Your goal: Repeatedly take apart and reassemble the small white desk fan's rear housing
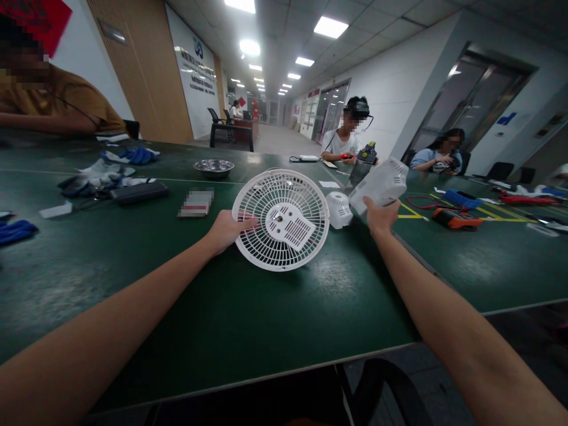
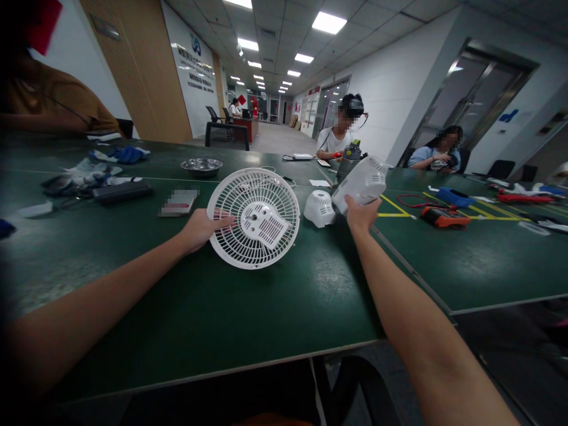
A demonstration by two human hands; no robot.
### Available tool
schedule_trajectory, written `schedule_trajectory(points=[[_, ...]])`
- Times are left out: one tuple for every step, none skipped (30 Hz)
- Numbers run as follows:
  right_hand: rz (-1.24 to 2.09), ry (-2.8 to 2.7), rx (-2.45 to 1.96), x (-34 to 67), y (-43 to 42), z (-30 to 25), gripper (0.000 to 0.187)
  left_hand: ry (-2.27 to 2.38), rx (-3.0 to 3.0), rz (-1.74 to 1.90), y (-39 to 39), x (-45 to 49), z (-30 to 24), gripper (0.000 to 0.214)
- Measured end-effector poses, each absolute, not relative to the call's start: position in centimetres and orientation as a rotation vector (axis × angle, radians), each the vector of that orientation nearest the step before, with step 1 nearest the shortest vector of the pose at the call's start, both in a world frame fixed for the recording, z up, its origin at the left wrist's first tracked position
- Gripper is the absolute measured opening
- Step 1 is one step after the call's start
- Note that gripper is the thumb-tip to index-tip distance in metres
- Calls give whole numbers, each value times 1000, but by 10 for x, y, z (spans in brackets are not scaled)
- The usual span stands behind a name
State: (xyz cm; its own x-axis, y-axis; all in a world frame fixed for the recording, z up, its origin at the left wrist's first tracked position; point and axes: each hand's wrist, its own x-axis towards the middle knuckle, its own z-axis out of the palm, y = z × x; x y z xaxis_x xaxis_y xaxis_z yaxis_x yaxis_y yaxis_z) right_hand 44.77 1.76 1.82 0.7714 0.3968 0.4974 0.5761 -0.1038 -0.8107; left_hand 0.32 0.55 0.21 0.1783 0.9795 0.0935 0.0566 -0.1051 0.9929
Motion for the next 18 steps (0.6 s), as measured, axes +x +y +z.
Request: schedule_trajectory(points=[[-227,-781,-1688,444,17,23,75,1083,1412,1112,6,3,2,20],[-275,-800,-1653,440,15,27,73,1088,1417,1109,6,3,2,20],[-315,-826,-1626,434,14,31,72,1091,1425,1107,6,2,2,20],[-342,-860,-1610,429,13,34,71,1091,1436,1106,7,2,2,20],[-353,-900,-1607,423,11,36,71,1088,1444,1108,7,2,1,20],[-352,-942,-1607,417,10,37,71,1086,1451,1111,8,2,0,20],[-341,-982,-1608,411,9,38,72,1085,1455,1114,9,2,0,19],[-326,-1016,-1609,405,9,37,73,1086,1456,1121,10,2,-1,19],[-308,-1045,-1614,399,9,36,74,1088,1456,1127,10,3,-1,19],[-285,-1067,-1621,395,9,34,75,1091,1455,1128,10,3,-2,19],[-254,-1092,-1633,391,9,32,76,1095,1456,1128,10,3,-1,19],[-219,-1119,-1649,388,10,29,77,1097,1459,1127,10,3,-1,20],[-185,-1149,-1667,386,11,27,77,1097,1464,1126,9,4,0,20],[-155,-1172,-1689,384,12,24,78,1094,1471,1126,8,4,1,20],[-131,-1187,-1711,383,12,22,78,1087,1478,1129,7,4,1,20],[-119,-1192,-1730,382,13,21,78,1079,1485,1133,7,4,2,20],[-115,-1190,-1741,382,13,19,78,1070,1490,1137,6,3,2,20],[-115,-1187,-1740,382,13,19,79,1063,1490,1138,6,3,2,21]])
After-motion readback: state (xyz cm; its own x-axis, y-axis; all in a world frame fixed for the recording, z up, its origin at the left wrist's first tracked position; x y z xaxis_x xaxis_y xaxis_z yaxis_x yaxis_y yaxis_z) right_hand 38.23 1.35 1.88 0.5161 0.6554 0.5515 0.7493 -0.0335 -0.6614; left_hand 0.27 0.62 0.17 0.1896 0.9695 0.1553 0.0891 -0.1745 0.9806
